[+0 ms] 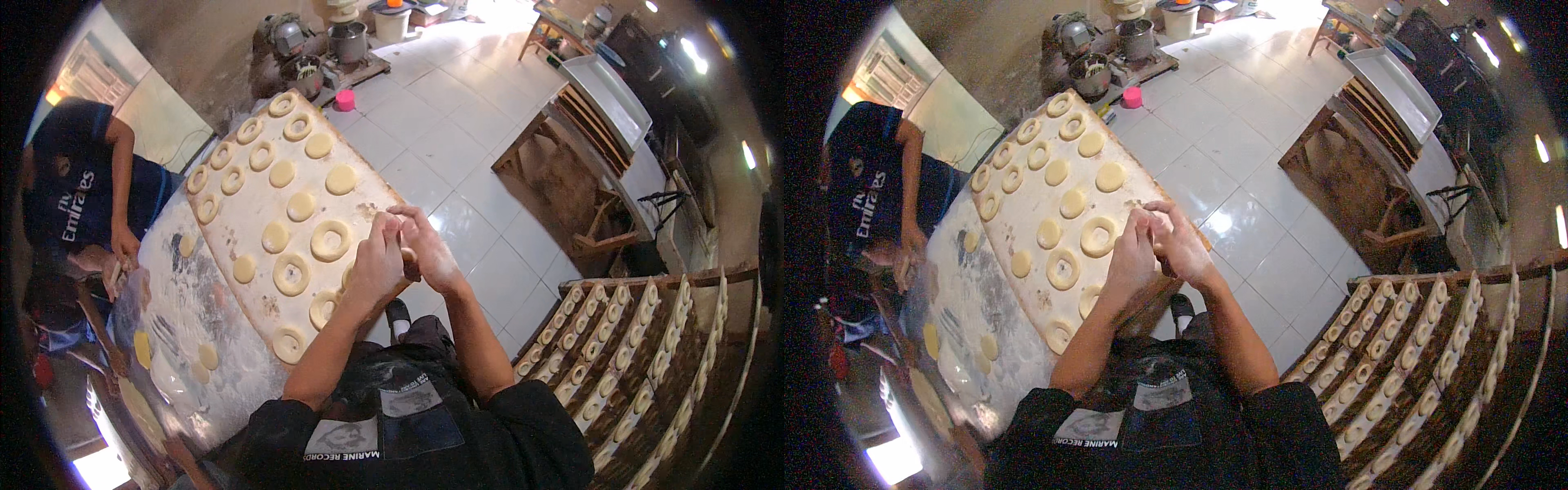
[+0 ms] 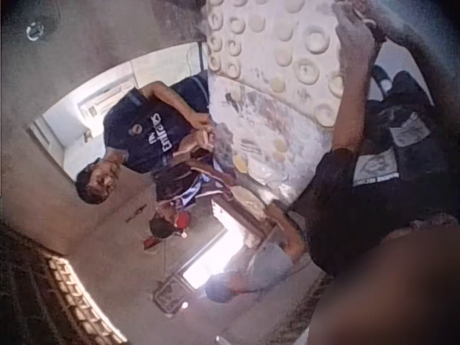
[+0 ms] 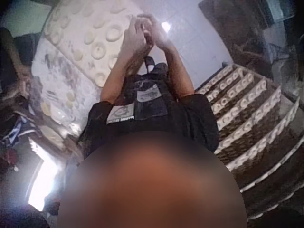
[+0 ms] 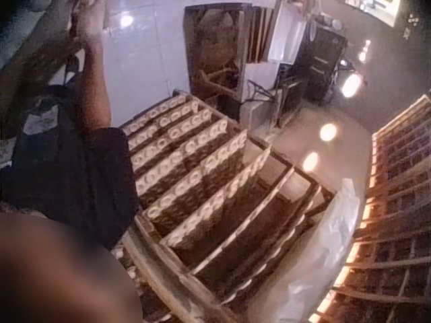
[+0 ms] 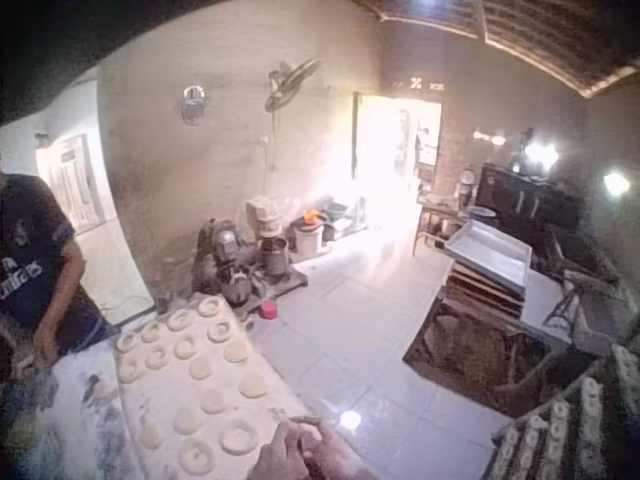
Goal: The person shapes dough pieces into ring shapes by hand and places them on a wooden board. They then carry the board to a wooden rack and place it on a shelf among other boards of dough.
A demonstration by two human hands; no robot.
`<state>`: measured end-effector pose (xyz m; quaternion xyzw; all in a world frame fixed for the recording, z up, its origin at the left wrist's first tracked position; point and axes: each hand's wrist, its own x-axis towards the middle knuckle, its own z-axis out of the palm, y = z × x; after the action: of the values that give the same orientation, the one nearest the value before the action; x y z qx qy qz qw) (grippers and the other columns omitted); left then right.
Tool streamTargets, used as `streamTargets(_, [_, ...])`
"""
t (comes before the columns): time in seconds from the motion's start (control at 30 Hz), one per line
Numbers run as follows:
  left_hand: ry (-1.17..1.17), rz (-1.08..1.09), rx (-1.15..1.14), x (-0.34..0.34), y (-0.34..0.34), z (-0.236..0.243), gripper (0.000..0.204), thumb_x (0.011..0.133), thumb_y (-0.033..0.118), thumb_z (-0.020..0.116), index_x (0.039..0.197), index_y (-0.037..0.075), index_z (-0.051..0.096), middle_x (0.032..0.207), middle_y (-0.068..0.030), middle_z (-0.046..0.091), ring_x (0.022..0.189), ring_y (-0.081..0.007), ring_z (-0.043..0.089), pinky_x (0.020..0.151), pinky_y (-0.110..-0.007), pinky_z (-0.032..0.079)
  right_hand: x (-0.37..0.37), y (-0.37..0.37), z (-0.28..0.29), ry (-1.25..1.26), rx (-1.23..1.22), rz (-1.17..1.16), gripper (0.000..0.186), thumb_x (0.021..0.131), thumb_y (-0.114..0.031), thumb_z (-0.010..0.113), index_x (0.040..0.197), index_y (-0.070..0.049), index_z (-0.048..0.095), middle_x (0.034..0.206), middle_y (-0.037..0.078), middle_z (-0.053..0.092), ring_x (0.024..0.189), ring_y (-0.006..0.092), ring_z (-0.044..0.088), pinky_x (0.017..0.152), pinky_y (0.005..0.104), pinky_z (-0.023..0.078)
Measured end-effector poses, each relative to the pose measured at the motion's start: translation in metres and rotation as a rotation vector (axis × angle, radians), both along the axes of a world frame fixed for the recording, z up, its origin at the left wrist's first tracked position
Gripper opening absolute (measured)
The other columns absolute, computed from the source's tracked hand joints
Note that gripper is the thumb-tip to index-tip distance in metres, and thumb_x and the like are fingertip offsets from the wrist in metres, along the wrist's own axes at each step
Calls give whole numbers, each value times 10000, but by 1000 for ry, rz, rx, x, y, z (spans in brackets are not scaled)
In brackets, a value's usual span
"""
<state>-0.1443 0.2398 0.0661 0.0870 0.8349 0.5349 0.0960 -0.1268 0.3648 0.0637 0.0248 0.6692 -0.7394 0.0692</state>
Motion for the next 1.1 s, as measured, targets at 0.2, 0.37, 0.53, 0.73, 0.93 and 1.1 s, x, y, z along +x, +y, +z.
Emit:
streamTargets(0.2, [11,-26,-699,-58,13,-34,524,953,439,445,1337,85,399,1248,-299,469,1150,-469,485,941,-548,412,-28,29,-26,-236,904,-284,672,892,-493,539,1364,-57,342,1160,305,565,1043,464,581,871,525,467])
streamTargets(0.37, [28,-132,-684,-35,-10,-41,628,846,425,637,1345,115,415,1210,-273,497,1150,-435,489,964,-552,381,-13,49,-55,-236,989,-71,726,806,-423,643,1403,-137,344,1134,252,586,1072,426,570,908,559,429])
streamTargets(0.53, [94,-217,-725,-35,-12,-41,662,807,386,692,1349,120,420,1198,-237,502,1137,-415,497,965,-535,389,-12,23,-36,-291,1208,-37,764,776,-434,672,1409,-155,348,1183,224,559,1117,378,547,920,570,407])
streamTargets(0.73, [221,33,-554,-16,-63,-18,546,851,283,647,1324,90,454,1193,-194,524,1107,-376,528,931,-471,431,-5,8,-19,-175,1244,-172,704,815,-419,631,1403,-148,355,1148,213,559,1064,380,556,877,575,402])
streamTargets(0.93, [33,512,-238,71,-228,-21,320,890,187,576,1184,63,565,941,-146,608,839,-280,614,761,-413,498,-14,-136,8,194,849,162,307,883,-231,588,1138,-61,578,921,163,624,904,299,599,803,409,467])
streamTargets(1.1, [-63,932,-319,170,-356,-69,276,882,159,567,1126,29,560,821,-181,641,755,-351,636,700,-436,496,11,-316,-15,259,685,796,288,879,-269,617,1082,-65,601,780,162,661,752,302,658,739,412,514])
